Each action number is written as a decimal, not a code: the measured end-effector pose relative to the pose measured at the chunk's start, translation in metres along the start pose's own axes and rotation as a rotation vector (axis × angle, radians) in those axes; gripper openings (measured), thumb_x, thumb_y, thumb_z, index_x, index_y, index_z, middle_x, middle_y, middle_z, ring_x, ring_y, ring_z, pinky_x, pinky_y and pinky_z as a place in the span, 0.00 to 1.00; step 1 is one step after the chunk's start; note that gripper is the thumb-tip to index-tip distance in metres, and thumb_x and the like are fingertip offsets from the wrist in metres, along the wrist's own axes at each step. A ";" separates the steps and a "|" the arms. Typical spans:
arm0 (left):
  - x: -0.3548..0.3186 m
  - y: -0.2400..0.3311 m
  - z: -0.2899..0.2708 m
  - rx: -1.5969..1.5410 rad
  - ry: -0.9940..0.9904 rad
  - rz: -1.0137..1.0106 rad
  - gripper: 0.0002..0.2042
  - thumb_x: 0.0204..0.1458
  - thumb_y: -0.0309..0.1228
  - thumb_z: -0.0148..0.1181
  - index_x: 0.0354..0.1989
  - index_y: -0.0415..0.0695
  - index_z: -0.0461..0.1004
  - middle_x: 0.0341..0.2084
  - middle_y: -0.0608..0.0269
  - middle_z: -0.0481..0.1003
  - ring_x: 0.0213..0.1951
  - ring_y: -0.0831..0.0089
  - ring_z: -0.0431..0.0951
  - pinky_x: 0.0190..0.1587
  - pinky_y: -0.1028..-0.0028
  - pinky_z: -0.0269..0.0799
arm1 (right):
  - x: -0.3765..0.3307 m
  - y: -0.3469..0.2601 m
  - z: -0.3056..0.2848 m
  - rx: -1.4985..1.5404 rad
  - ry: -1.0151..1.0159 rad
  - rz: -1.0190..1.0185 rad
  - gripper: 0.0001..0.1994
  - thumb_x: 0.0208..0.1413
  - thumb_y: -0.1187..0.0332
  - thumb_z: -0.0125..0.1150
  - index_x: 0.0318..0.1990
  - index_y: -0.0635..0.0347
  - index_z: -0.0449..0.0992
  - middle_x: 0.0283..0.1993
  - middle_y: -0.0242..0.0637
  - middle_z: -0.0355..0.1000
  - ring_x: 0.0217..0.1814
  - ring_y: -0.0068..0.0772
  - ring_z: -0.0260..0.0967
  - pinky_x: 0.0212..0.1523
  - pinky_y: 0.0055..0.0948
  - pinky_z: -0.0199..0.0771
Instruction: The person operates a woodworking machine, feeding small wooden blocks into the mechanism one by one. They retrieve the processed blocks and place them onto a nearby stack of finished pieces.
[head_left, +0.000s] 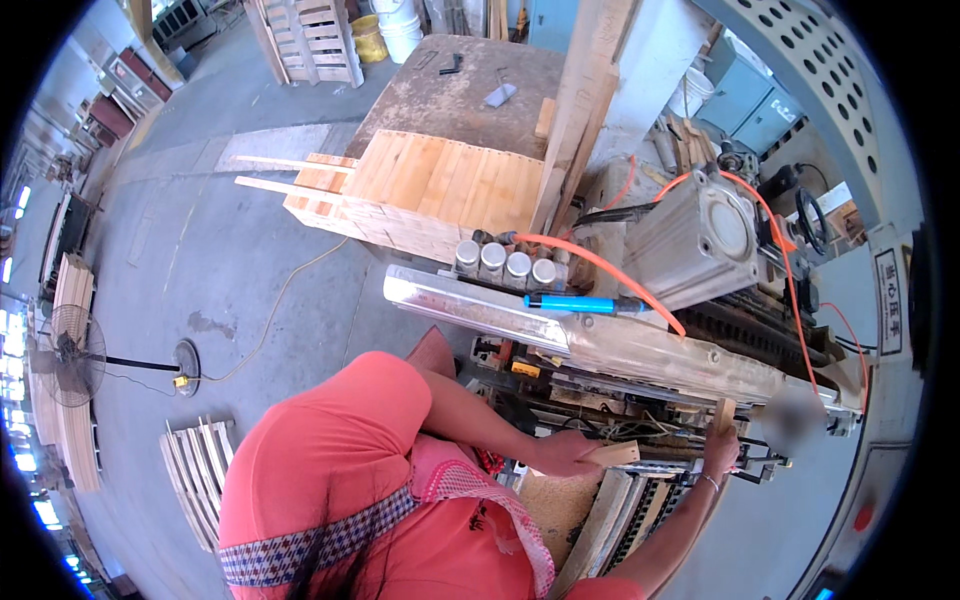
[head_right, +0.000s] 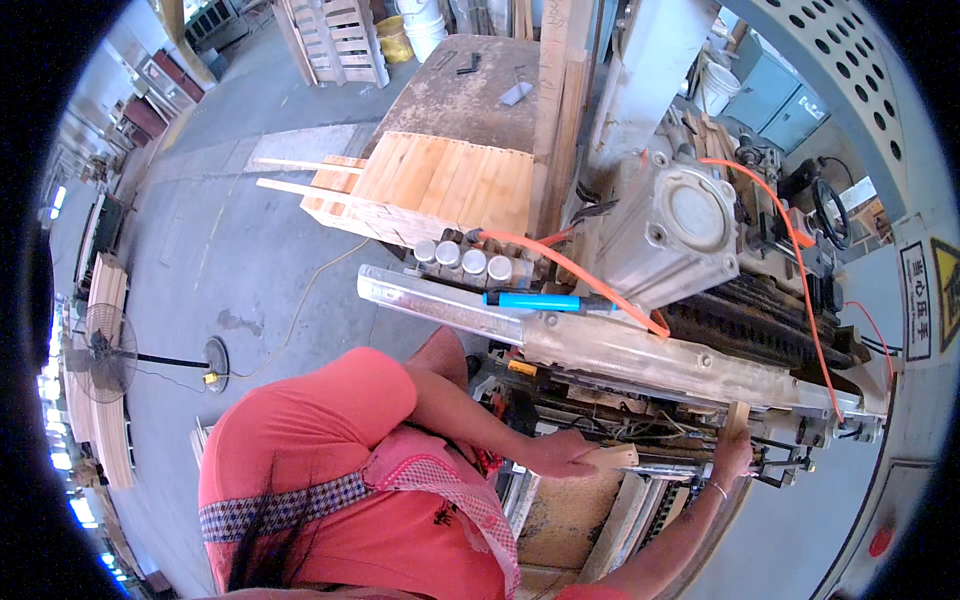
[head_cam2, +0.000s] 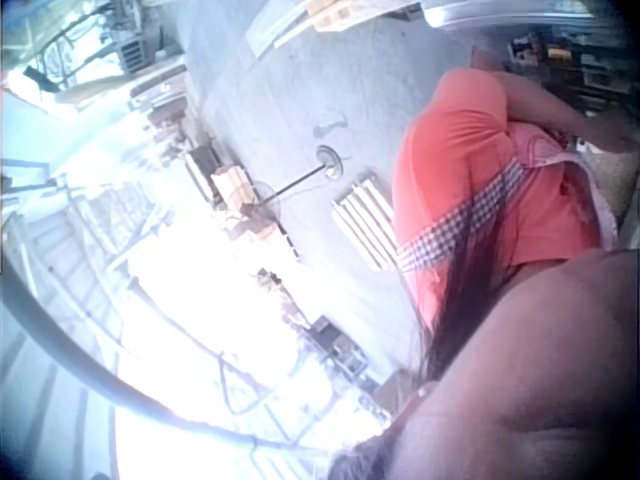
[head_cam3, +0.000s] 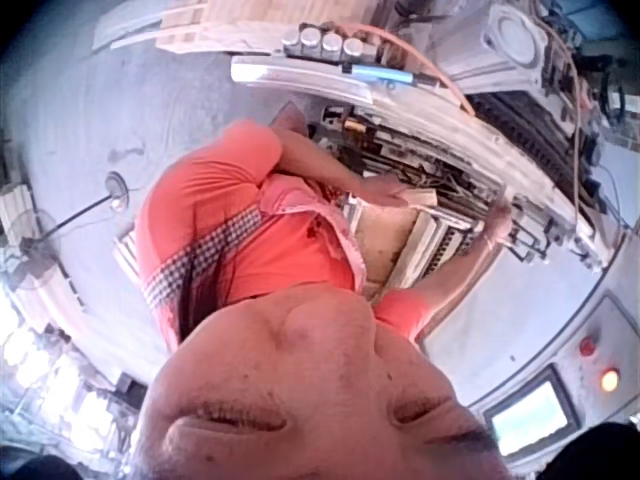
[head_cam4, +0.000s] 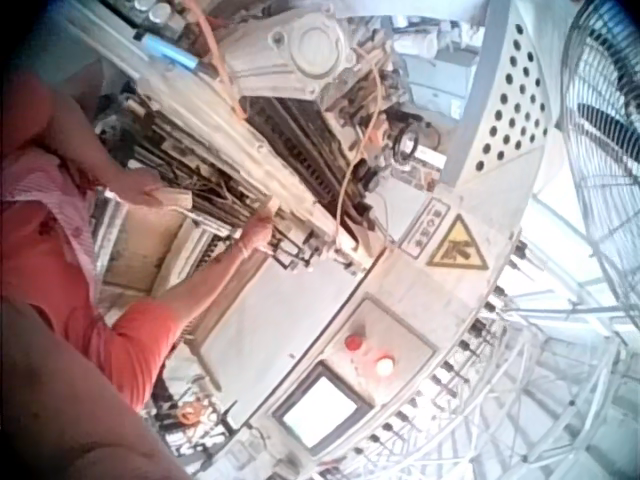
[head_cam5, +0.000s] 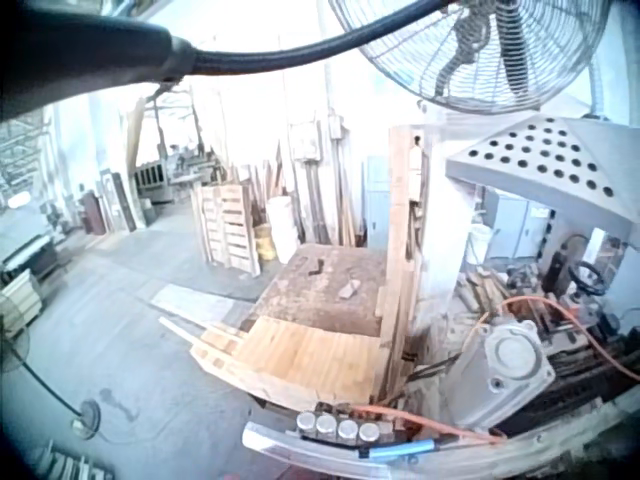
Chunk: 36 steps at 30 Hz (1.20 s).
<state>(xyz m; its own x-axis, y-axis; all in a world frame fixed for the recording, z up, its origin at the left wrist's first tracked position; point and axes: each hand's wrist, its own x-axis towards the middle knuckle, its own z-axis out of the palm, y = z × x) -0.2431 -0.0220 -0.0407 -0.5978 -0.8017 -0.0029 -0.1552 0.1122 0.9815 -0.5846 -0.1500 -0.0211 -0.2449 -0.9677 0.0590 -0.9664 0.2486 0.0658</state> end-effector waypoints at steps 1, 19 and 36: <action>0.001 0.001 0.004 0.032 0.019 -0.012 0.18 0.50 0.42 0.53 0.30 0.35 0.67 0.18 0.42 0.69 0.25 0.48 0.72 0.28 0.56 0.65 | 0.000 0.003 0.002 0.002 0.012 -0.008 0.21 0.43 0.52 0.61 0.33 0.63 0.69 0.31 0.54 0.72 0.36 0.55 0.70 0.37 0.48 0.69; -0.002 -0.017 0.014 0.146 0.030 0.032 0.18 0.50 0.44 0.52 0.37 0.38 0.68 0.24 0.45 0.69 0.32 0.49 0.71 0.35 0.57 0.64 | 0.003 0.010 0.018 -0.064 0.035 0.013 0.20 0.44 0.51 0.60 0.33 0.60 0.72 0.29 0.48 0.73 0.34 0.50 0.72 0.35 0.45 0.72; 0.002 -0.009 0.016 -0.117 -0.003 -0.085 0.14 0.48 0.31 0.57 0.41 0.38 0.69 0.25 0.58 0.73 0.27 0.75 0.73 0.32 0.74 0.69 | -0.006 0.006 0.004 0.114 0.009 0.138 0.19 0.43 0.55 0.59 0.34 0.64 0.71 0.32 0.48 0.73 0.35 0.46 0.73 0.38 0.40 0.73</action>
<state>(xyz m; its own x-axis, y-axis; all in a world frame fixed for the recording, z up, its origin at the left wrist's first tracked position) -0.2560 -0.0154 -0.0524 -0.5885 -0.8038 -0.0873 -0.1124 -0.0256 0.9933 -0.5890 -0.1433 -0.0246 -0.3759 -0.9241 0.0690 -0.9263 0.3725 -0.0570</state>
